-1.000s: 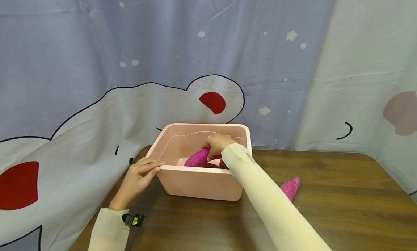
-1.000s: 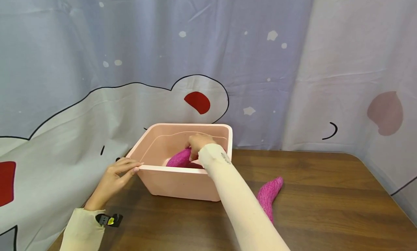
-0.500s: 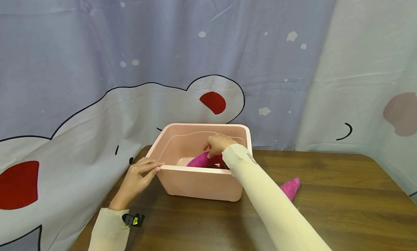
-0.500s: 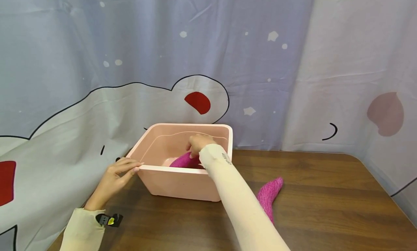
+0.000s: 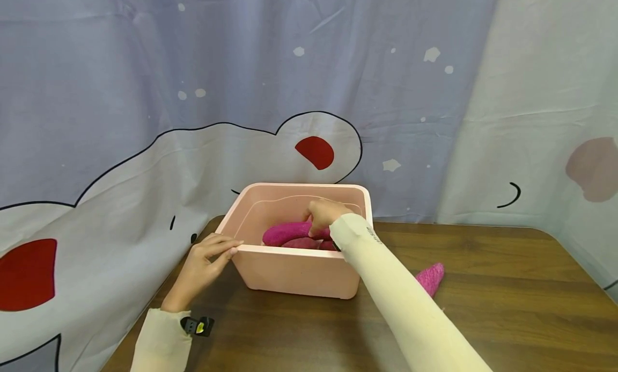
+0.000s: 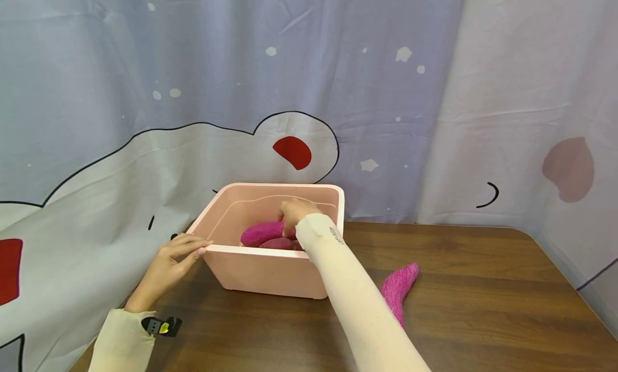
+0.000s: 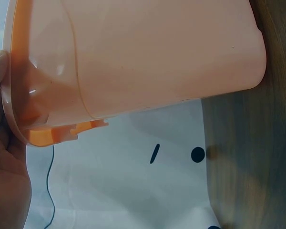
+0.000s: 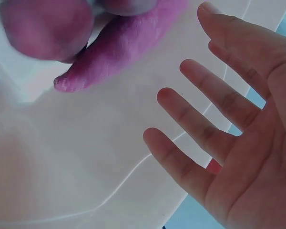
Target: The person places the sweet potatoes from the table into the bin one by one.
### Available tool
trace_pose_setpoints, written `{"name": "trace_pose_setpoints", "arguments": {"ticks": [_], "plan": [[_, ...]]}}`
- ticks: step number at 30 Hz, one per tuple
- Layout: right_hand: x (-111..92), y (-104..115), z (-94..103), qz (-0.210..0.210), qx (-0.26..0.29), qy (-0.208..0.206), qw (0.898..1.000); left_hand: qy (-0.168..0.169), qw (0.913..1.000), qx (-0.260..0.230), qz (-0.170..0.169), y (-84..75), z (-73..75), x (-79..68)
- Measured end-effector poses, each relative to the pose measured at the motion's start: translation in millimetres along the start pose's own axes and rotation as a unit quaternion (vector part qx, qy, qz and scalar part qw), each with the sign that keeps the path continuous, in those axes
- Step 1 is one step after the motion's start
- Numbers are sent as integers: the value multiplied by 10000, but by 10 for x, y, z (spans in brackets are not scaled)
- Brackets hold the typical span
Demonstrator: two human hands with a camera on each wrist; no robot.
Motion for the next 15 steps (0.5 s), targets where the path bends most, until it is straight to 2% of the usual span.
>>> {"name": "trace_pose_setpoints", "arguments": {"ticks": [15], "plan": [[-58, 7, 46, -175, -98, 4, 9998, -22, 10000, -63, -28, -3, -3, -4]]}}
Point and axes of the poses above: each hand's wrist, its own x-axis towards the middle knuckle, its own z-axis out of the back of the hand, y = z × x, the point moved 7 cm from there along x, towards the middle knuckle, and after that the axes turned 9 degrees about x, right-handed, at the moved point
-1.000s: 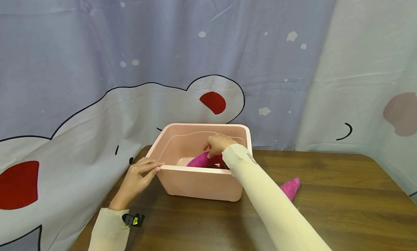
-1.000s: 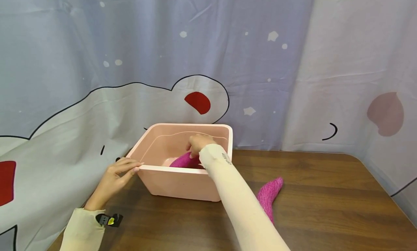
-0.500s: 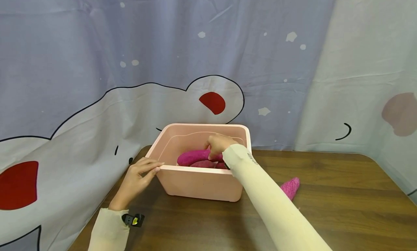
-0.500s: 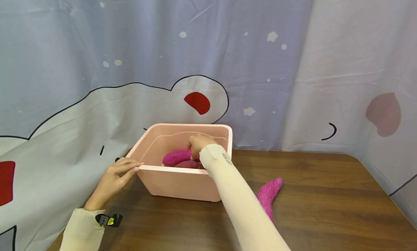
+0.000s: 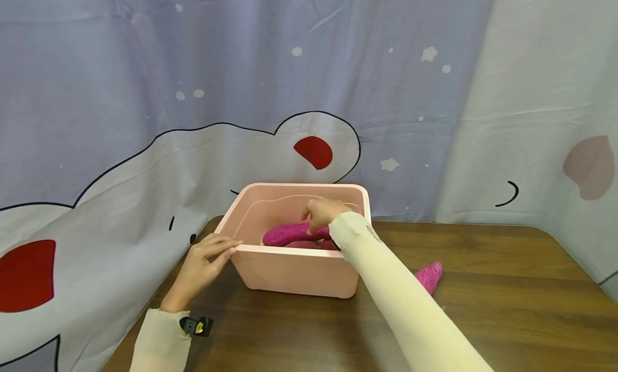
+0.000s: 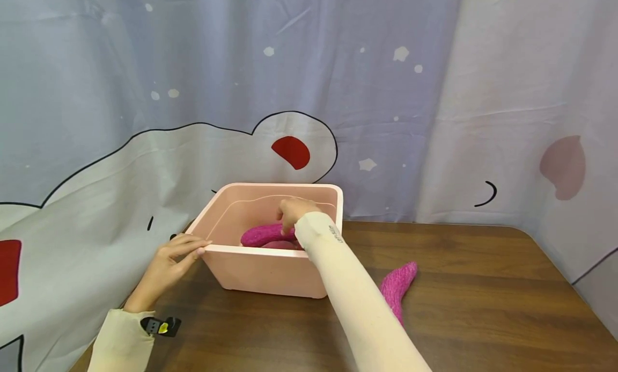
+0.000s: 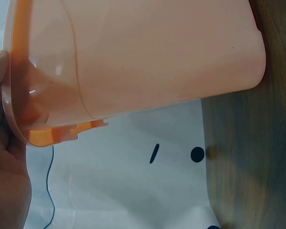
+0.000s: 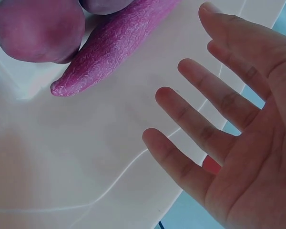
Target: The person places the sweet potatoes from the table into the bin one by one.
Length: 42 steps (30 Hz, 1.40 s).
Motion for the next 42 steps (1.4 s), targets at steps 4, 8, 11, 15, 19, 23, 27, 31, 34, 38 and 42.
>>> {"name": "trace_pose_setpoints", "arguments": {"ticks": [4, 8, 11, 15, 19, 23, 27, 31, 34, 38, 42], "plan": [[-4, -1, 15, -74, -9, -35, 10000, -76, 10000, -30, -33, -20, 7, 7], [-7, 4, 40, -64, -59, -77, 9999, -98, 9999, -53, -10, -26, 7, 17], [-11, 22, 69, 30, -113, -143, 9998, -92, 9999, -61, 12, -18, 5, 22], [-6, 39, 104, 123, -173, -197, 9996, -66, 10000, -27, -33, -12, -5, 27], [-15, 51, 135, 135, -165, -216, 9995, -25, 10000, 34, -85, -5, -17, 31], [-28, 62, 177, 132, -123, -277, 9995, -42, 10000, 8, -71, 5, -16, 34], [-33, 77, 216, 176, -96, -339, 9992, -64, 10000, -61, -25, 20, -7, 36], [-33, 96, 253, 288, -140, -403, 9987, -50, 10000, -63, -13, 36, -2, 37], [-39, 110, 279, 320, -102, -395, 9987, -49, 10000, -43, -6, 48, 2, 36], [-50, 126, 304, 292, -11, -364, 9989, -53, 10000, -11, 8, 61, 6, 34], [-55, 143, 328, 333, 15, -358, 9988, -44, 10000, -5, 15, 71, 4, 35]]}}
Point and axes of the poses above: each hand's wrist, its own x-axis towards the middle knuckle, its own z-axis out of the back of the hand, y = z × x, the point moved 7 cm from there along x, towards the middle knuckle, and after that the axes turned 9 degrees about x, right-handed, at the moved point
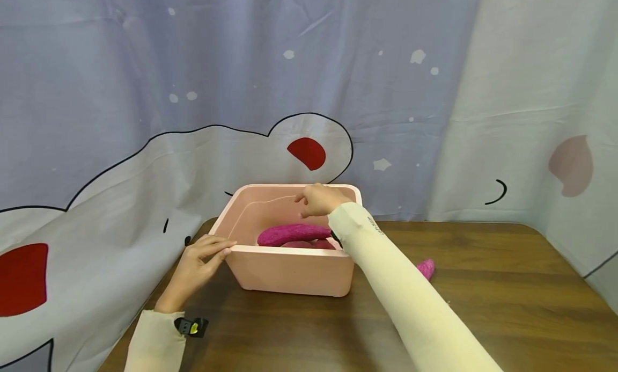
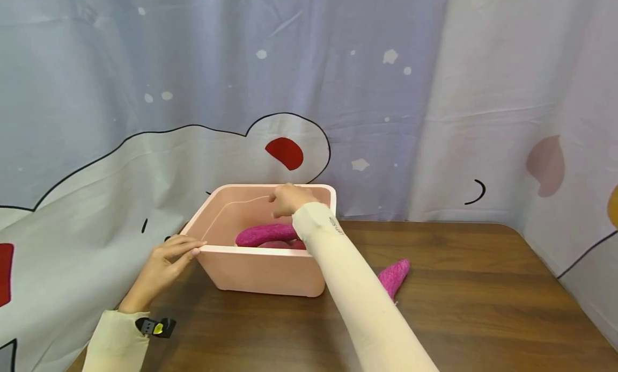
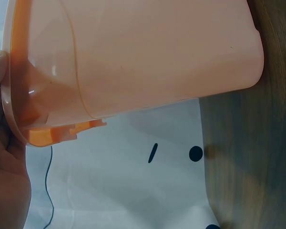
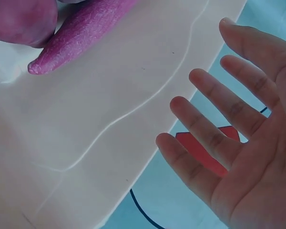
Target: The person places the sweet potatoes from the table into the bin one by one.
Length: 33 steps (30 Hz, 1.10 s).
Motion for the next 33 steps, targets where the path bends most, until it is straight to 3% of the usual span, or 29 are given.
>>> {"name": "trace_pose_setpoints", "arguments": {"ticks": [17, 33], "plan": [[-111, -24, 246, 53, -201, -105, 9997, -63, 9999, -61, -64, 16, 4, 9], [-337, -264, 443, -47, -432, -271, 9987, -35, 9999, -11, -114, 62, -41, 20]]}}
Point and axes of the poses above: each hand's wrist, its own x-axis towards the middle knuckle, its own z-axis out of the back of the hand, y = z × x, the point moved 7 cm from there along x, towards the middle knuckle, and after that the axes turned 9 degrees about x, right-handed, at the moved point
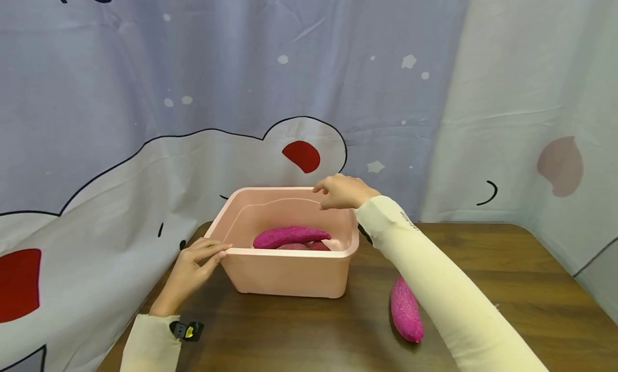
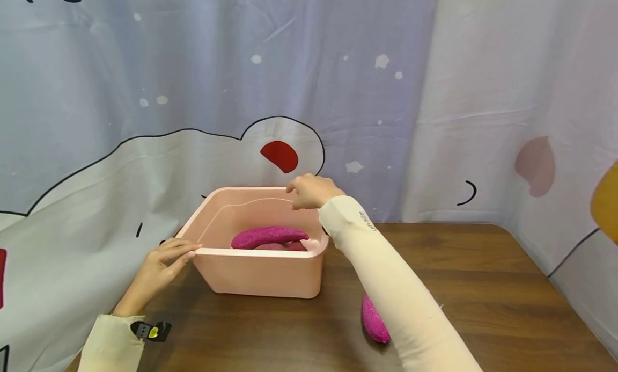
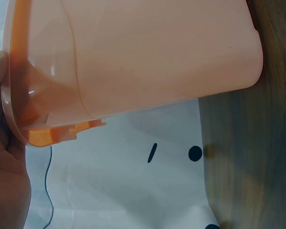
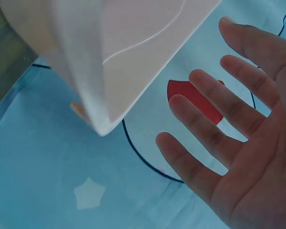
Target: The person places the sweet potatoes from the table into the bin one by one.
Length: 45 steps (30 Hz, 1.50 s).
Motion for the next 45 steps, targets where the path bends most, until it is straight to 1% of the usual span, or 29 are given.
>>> {"name": "trace_pose_setpoints", "arguments": {"ticks": [7, 14, 17, 23, 28, 32, 35, 38, 42, 45], "plan": [[-85, -128, 72, -49, -106, -61, 9999, -40, 10000, 27, 81, 14, 4, 2], [-234, -257, 146, -10, -138, -125, 9998, -126, 9999, 51, -19, 40, 4, 0], [-295, -332, 151, -2, -139, -148, 9998, -174, 9998, 12, -90, 37, 15, -1], [-427, -482, 152, 4, -133, -224, 9997, -149, 9998, 11, -145, 40, 21, -4], [-532, -604, 125, 95, -63, -148, 9998, -147, 9997, 86, -149, 52, 20, -13], [-599, -692, 92, 269, -7, -104, 9996, -209, 9997, 92, -96, -9, 62, -1], [-653, -760, 63, 350, 88, -67, 9993, -261, 9996, 69, -63, -131, 126, 33], [-702, -822, 22, 461, 187, 25, 9988, -278, 9996, 9, -99, -223, 170, 56], [-751, -886, -68, 832, 414, 206, 9955, -257, 9996, -6, -82, -248, 187, 61], [-786, -958, -185, 967, 686, 496, 9917, -238, 9997, 9, -57, -252, 195, 65]]}}
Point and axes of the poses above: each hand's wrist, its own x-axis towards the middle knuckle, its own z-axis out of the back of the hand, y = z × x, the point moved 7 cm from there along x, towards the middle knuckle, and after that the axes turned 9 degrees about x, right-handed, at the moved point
